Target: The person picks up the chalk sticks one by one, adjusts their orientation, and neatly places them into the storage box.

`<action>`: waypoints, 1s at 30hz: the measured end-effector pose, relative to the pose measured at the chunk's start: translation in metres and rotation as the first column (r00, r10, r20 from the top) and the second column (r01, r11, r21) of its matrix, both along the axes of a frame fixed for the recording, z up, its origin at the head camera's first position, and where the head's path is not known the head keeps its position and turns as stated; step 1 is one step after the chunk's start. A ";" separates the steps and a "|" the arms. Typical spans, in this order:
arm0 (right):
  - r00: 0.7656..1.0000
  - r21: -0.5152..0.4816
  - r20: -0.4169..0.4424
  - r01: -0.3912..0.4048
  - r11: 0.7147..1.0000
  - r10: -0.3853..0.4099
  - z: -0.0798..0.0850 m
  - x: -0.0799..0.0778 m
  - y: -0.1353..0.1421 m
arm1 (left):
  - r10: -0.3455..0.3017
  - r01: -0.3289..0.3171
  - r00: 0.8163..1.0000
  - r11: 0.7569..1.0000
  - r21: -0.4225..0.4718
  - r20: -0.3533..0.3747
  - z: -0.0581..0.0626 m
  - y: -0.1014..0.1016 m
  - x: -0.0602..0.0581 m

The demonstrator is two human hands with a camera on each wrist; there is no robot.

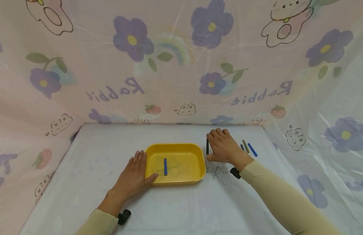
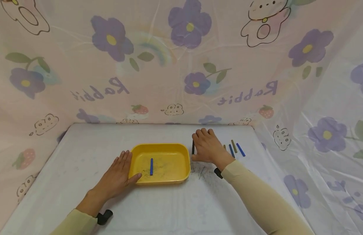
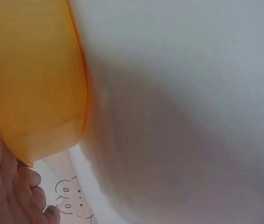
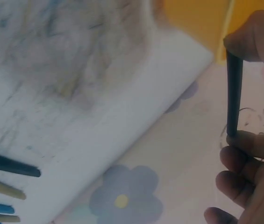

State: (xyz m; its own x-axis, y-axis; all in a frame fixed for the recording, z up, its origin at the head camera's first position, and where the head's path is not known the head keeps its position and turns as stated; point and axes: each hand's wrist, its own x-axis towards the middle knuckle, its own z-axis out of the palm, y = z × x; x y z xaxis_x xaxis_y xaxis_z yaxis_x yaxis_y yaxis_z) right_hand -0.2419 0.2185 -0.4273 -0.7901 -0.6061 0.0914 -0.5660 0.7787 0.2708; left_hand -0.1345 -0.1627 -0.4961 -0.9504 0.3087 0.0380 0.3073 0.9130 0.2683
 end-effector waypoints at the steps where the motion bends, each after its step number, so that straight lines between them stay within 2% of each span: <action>1: 1.000 -0.005 -0.002 -0.003 1.000 0.003 0.001 0.000 -0.003 | 0.000 0.000 1.000 1.000 -0.001 0.002 0.000 0.000 0.000; 8: 0.999 -0.025 -0.009 -0.048 0.999 0.048 0.004 0.006 -0.030 | 0.011 -0.011 1.000 1.000 -0.001 0.017 0.003 -0.001 0.001; 12: 0.996 -0.027 0.027 -0.079 0.996 0.080 0.001 0.012 -0.053 | 0.016 -0.016 1.000 1.000 -0.002 0.025 0.005 0.000 0.001; 18: 0.991 -0.029 0.040 -0.127 0.991 0.128 -0.013 0.019 -0.086 | 0.013 -0.012 0.998 1.000 -0.016 0.054 0.006 0.003 -0.002; 24: 0.986 0.024 0.014 -0.168 0.986 0.168 -0.031 0.026 -0.109 | 0.015 -0.013 0.998 1.000 -0.024 0.066 0.008 0.003 -0.003; 30: 0.985 0.090 0.084 -0.157 0.983 0.150 -0.048 0.029 -0.124 | 0.006 -0.003 0.998 0.999 -0.043 0.055 0.008 0.001 0.000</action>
